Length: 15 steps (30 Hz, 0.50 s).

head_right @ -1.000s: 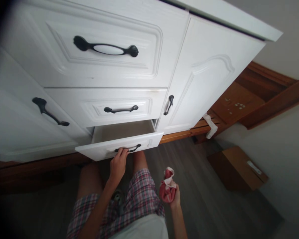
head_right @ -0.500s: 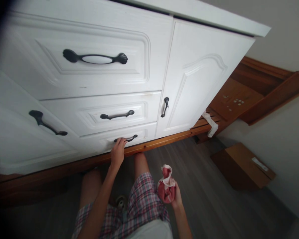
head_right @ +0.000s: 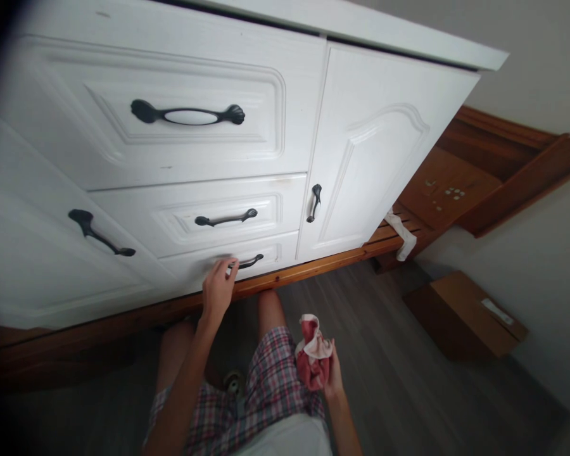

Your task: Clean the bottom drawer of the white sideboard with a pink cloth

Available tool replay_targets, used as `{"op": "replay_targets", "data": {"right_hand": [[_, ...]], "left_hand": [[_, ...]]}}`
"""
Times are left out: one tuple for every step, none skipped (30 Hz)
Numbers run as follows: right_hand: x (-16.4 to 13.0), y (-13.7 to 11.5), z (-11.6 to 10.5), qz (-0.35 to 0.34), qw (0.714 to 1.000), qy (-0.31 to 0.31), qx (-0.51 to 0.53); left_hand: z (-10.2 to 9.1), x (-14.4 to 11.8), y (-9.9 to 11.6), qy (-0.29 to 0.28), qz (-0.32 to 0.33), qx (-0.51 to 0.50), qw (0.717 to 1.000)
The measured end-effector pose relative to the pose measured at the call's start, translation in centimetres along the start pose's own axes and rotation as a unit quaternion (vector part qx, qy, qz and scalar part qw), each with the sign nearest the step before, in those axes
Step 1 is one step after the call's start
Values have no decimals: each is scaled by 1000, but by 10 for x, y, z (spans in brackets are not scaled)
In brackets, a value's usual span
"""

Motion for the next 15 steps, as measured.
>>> {"op": "replay_targets", "data": {"right_hand": [[0,-2,0,-4,1000,-1,7],[0,-4,1,-10,1000,-4,12],[0,-6,2,-14,1000,-8,14],[0,-7,3,-17,1000,-14,13],[0,-8,5,-19,1000,-18,10],[0,-8,6,-19,1000,-22,5],[0,-7,6,-18,1000,-25,-1],[0,-7,6,-18,999,-26,-10],[-1,-7,5,-17,999,-27,-21],[-1,-6,4,-15,999,-29,-31],[-1,-7,4,-16,999,-32,-40],[-1,-8,3,-18,998,-34,-43],[-1,-8,2,-19,998,-36,-43],[-1,-8,1,-17,998,-41,-41],[-2,-8,2,-13,998,-52,-39]], "left_hand": [[-20,4,7,41,-5,-1,999],[-45,8,14,103,-8,-7,995],[-68,12,23,163,-3,-13,986],[-87,17,33,203,9,-20,979],[-100,25,42,218,25,-25,975],[-107,33,50,214,41,-27,976],[-109,41,56,198,56,-26,978],[-109,48,60,177,68,-25,981],[-107,53,62,158,76,-23,984],[-104,56,63,143,79,-20,986],[-101,56,62,136,78,-19,987],[-100,56,61,134,74,-20,988],[-99,56,60,135,70,-22,988],[-98,56,60,135,68,-24,988],[-98,56,60,134,68,-24,988]]}}
Point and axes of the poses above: each hand's wrist, its own x-axis towards the middle knuckle, its own z-axis out of the palm, y = z × x, the point moved 10 cm from there along x, towards the middle knuckle, and after that the axes turned 8 degrees about z, right-handed, at the moved point
